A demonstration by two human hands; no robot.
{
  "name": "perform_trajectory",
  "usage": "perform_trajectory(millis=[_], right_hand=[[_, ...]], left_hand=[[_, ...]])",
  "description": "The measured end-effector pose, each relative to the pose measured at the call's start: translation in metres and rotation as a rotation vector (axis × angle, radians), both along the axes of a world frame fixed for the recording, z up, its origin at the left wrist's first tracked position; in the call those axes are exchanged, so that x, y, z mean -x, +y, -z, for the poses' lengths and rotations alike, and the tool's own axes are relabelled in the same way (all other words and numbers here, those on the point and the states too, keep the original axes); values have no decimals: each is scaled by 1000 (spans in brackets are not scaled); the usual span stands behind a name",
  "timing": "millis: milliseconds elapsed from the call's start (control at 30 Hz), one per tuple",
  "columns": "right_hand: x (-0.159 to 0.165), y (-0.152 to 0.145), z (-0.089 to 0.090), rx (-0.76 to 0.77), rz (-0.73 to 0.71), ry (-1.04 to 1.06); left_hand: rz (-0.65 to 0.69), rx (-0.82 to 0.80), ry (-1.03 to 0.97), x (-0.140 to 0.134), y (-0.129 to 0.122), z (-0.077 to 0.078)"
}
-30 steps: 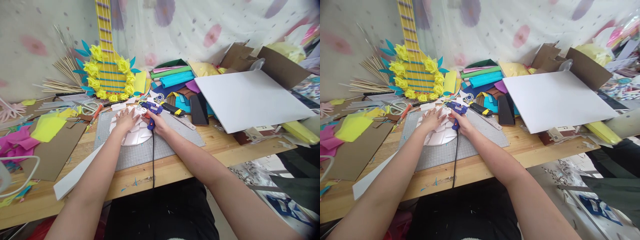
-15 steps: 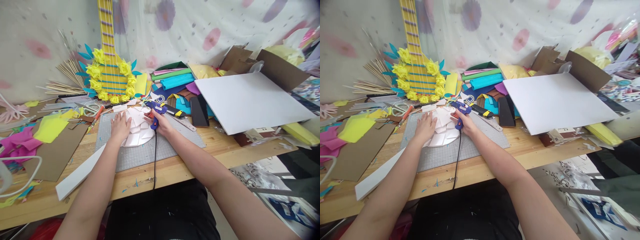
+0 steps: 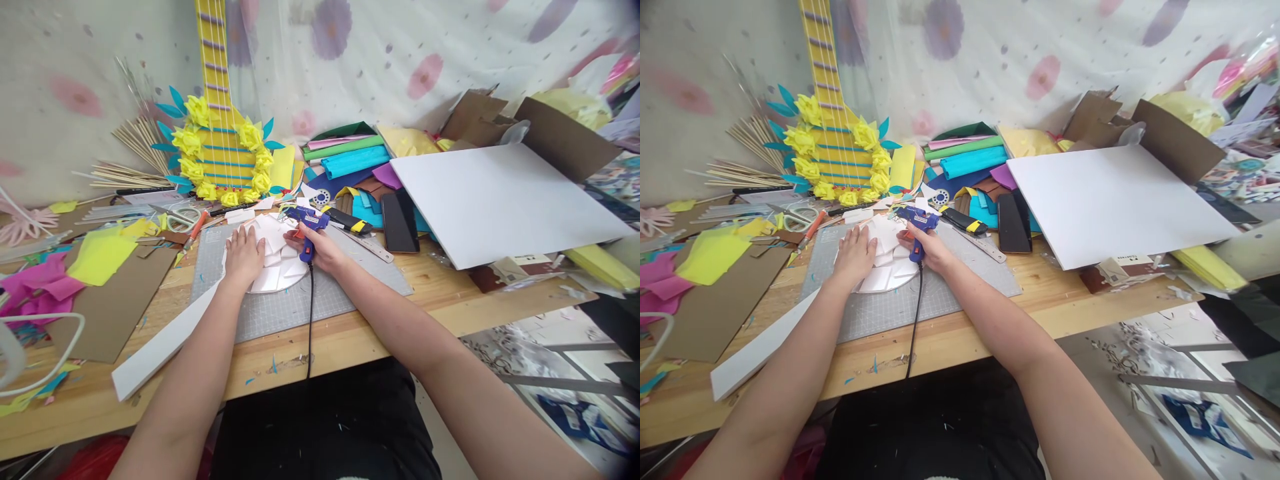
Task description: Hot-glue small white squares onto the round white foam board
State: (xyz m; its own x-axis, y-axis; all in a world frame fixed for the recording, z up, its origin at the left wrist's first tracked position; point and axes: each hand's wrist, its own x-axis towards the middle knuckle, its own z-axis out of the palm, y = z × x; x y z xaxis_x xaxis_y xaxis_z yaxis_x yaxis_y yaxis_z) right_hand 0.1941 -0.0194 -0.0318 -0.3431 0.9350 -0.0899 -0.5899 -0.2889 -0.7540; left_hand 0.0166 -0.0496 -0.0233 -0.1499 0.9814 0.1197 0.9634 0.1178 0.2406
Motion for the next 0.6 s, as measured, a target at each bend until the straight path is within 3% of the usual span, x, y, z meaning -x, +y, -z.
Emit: perform_trajectory(millis=[133, 267, 400, 600], right_hand=[[0, 0, -1, 14, 1, 3], [-1, 0, -3, 17, 34, 25], [-6, 5, -4, 12, 135, 58], [-19, 17, -6, 76, 265, 89]], left_hand=[[11, -100, -23, 1, -1, -6], [243, -219, 16, -3, -4, -12], [422, -86, 117, -11, -6, -10], [400, 18, 134, -15, -6, -10]])
